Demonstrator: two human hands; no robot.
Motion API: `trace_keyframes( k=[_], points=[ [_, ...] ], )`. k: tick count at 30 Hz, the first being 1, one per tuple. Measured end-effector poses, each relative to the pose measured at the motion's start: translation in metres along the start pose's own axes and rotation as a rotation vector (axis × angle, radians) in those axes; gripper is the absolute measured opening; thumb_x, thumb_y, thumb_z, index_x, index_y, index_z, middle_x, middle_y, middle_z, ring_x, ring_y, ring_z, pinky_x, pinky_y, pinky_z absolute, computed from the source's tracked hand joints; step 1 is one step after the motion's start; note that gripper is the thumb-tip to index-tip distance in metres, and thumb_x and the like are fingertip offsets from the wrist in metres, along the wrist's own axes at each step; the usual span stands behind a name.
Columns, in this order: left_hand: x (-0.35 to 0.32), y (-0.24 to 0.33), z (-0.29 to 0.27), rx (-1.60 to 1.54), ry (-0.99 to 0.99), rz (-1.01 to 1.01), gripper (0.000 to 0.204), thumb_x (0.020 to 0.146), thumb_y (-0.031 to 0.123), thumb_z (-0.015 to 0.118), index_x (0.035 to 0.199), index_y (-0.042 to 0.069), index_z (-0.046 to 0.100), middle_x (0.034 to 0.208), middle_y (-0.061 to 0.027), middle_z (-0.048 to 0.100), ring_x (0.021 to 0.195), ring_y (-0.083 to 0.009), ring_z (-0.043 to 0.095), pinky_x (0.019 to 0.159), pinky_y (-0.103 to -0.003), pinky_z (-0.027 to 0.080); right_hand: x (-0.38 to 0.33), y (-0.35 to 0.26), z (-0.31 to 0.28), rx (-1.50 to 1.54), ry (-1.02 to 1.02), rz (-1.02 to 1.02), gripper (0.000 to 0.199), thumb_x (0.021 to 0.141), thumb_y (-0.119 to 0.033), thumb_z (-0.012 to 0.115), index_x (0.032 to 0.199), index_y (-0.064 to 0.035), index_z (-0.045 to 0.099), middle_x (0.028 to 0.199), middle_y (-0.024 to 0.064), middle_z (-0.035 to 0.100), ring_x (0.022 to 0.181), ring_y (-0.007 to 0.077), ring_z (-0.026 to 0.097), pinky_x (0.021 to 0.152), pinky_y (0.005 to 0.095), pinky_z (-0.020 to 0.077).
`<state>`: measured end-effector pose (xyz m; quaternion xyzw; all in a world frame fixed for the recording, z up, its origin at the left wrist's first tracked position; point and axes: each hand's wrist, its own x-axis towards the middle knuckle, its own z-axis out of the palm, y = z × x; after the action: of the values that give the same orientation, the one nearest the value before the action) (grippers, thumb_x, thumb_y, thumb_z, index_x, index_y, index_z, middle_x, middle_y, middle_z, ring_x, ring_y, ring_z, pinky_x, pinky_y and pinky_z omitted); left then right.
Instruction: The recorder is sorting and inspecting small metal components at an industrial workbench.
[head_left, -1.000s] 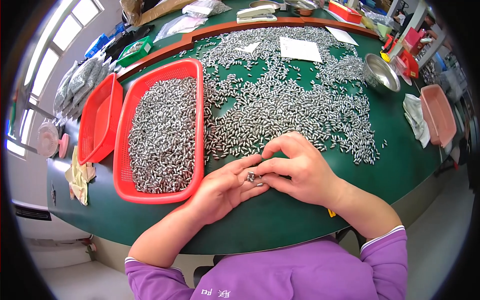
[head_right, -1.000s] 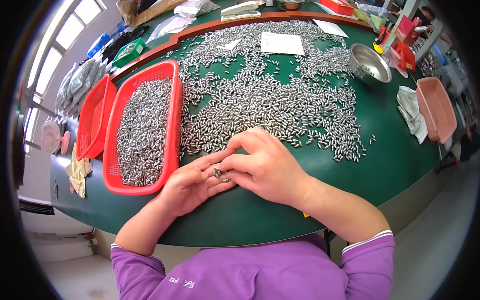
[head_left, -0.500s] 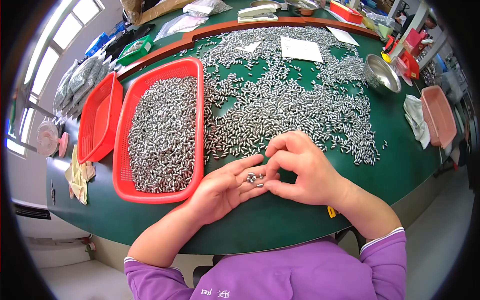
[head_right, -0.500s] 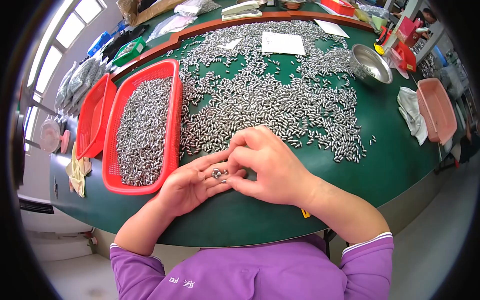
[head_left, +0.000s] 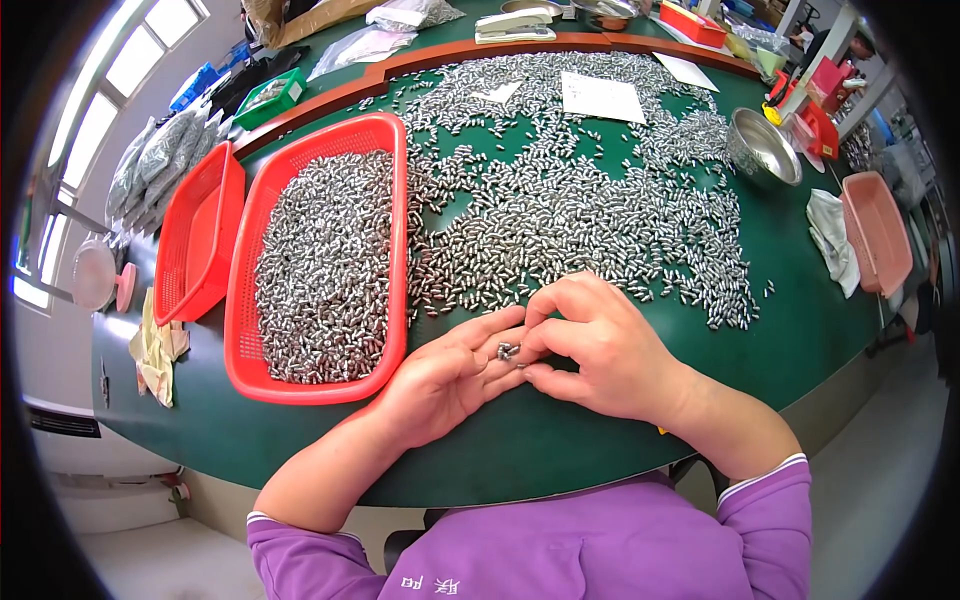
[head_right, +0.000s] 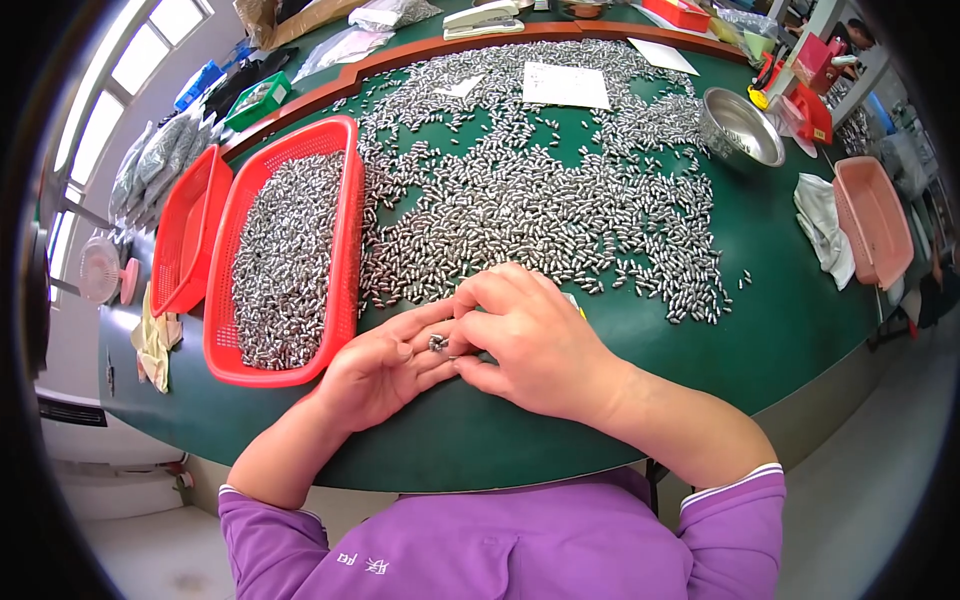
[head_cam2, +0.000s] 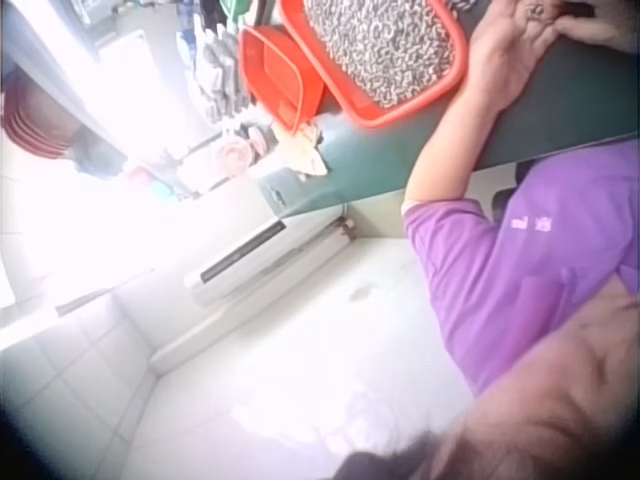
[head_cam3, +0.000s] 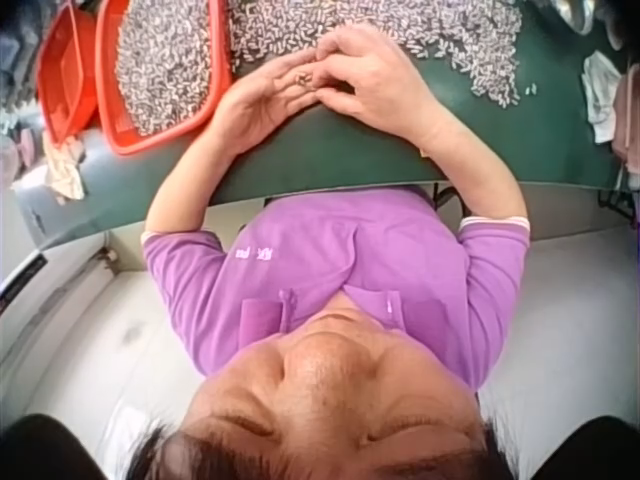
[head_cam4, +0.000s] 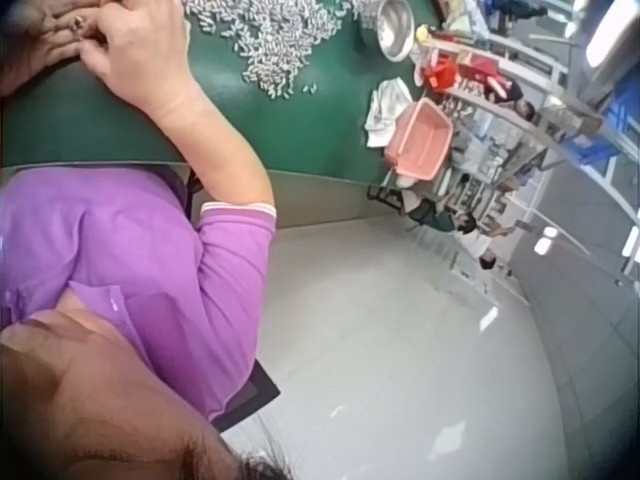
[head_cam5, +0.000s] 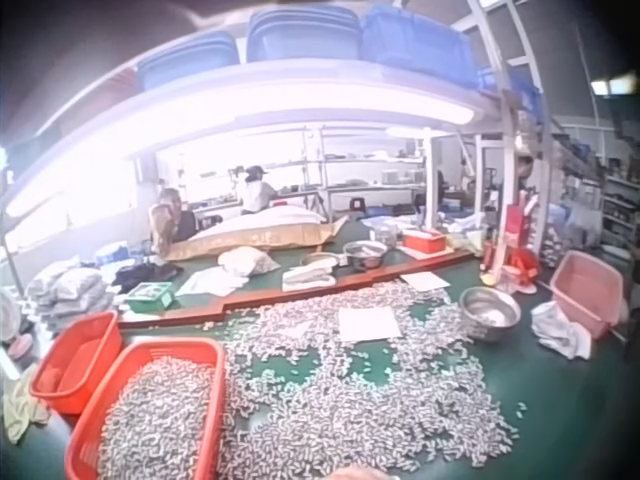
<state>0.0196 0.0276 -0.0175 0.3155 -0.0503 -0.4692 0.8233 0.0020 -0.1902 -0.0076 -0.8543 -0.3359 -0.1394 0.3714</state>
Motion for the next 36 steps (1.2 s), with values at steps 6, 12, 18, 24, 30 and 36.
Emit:
trace_keyframes(
  k=[6, 12, 18, 24, 30, 36],
  points=[
    [0.0, -0.002, 0.0, 0.022, 0.022, 0.012, 0.07, 0.087, 0.004, 0.041, 0.149, -0.006, 0.011, 0.147, -0.0215, 0.035, 0.14, -0.027, 0.035, 0.119, -0.042, 0.025, 0.0, 0.0, 0.0, -0.004, 0.005, 0.054, 0.017, 0.068, -0.01, 0.076, 0.076, -0.0107, 0.062, 0.093, 0.0035, 0.056, 0.088, 0.0244, 0.056, 0.078, 0.0371, 0.0456],
    [-0.001, -0.002, -0.001, 0.01, 0.029, 0.038, 0.069, 0.088, 0.005, 0.041, 0.149, -0.006, 0.012, 0.149, -0.0229, 0.033, 0.14, -0.0285, 0.035, 0.12, -0.044, 0.023, 0.0, 0.0, 0.001, -0.101, 0.037, -0.051, 0.018, 0.068, -0.011, 0.076, 0.082, -0.0131, 0.065, 0.095, 0.0019, 0.056, 0.09, 0.0241, 0.057, 0.08, 0.0374, 0.046],
    [-0.001, -0.001, -0.001, -0.02, 0.015, 0.04, 0.066, 0.09, 0.005, 0.043, 0.149, -0.006, 0.015, 0.146, -0.0223, 0.036, 0.138, -0.028, 0.038, 0.119, -0.043, 0.024, 0.002, -0.003, -0.003, -0.168, 0.055, -0.099, 0.018, 0.068, -0.011, 0.076, 0.083, -0.0135, 0.066, 0.094, 0.0016, 0.056, 0.092, 0.0232, 0.056, 0.08, 0.037, 0.0456],
    [-0.003, 0.001, 0.0, 0.022, 0.053, 0.007, 0.063, 0.091, 0.002, 0.044, 0.148, -0.005, 0.019, 0.144, -0.0208, 0.041, 0.134, -0.0274, 0.045, 0.117, -0.042, 0.03, 0.002, 0.003, -0.006, 0.12, 0.025, 0.135, 0.012, 0.074, -0.01, 0.075, 0.083, -0.0111, 0.067, 0.092, 0.0029, 0.057, 0.088, 0.0228, 0.055, 0.078, 0.0344, 0.0441],
    [-0.003, 0.003, 0.003, 0.031, 0.028, 0.004, 0.064, 0.09, 0.002, 0.044, 0.149, -0.003, 0.02, 0.147, -0.0184, 0.039, 0.136, -0.0256, 0.042, 0.117, -0.041, 0.03, 0.001, 0.005, -0.003, 0.086, 0.06, 0.19, 0.016, 0.076, -0.012, 0.074, 0.09, -0.0097, 0.068, 0.092, 0.0045, 0.058, 0.089, 0.023, 0.057, 0.081, 0.0353, 0.0449],
    [0.0, 0.006, 0.009, 0.07, 0.021, 0.002, 0.065, 0.09, 0.004, 0.046, 0.149, -0.002, 0.02, 0.15, -0.019, 0.035, 0.139, -0.024, 0.039, 0.117, -0.039, 0.028, 0.0, 0.007, -0.005, 0.136, 0.016, 0.184, 0.026, 0.077, -0.019, 0.074, 0.098, -0.0085, 0.063, 0.092, 0.0063, 0.06, 0.089, 0.0269, 0.057, 0.082, 0.0382, 0.0463]
  ],
)
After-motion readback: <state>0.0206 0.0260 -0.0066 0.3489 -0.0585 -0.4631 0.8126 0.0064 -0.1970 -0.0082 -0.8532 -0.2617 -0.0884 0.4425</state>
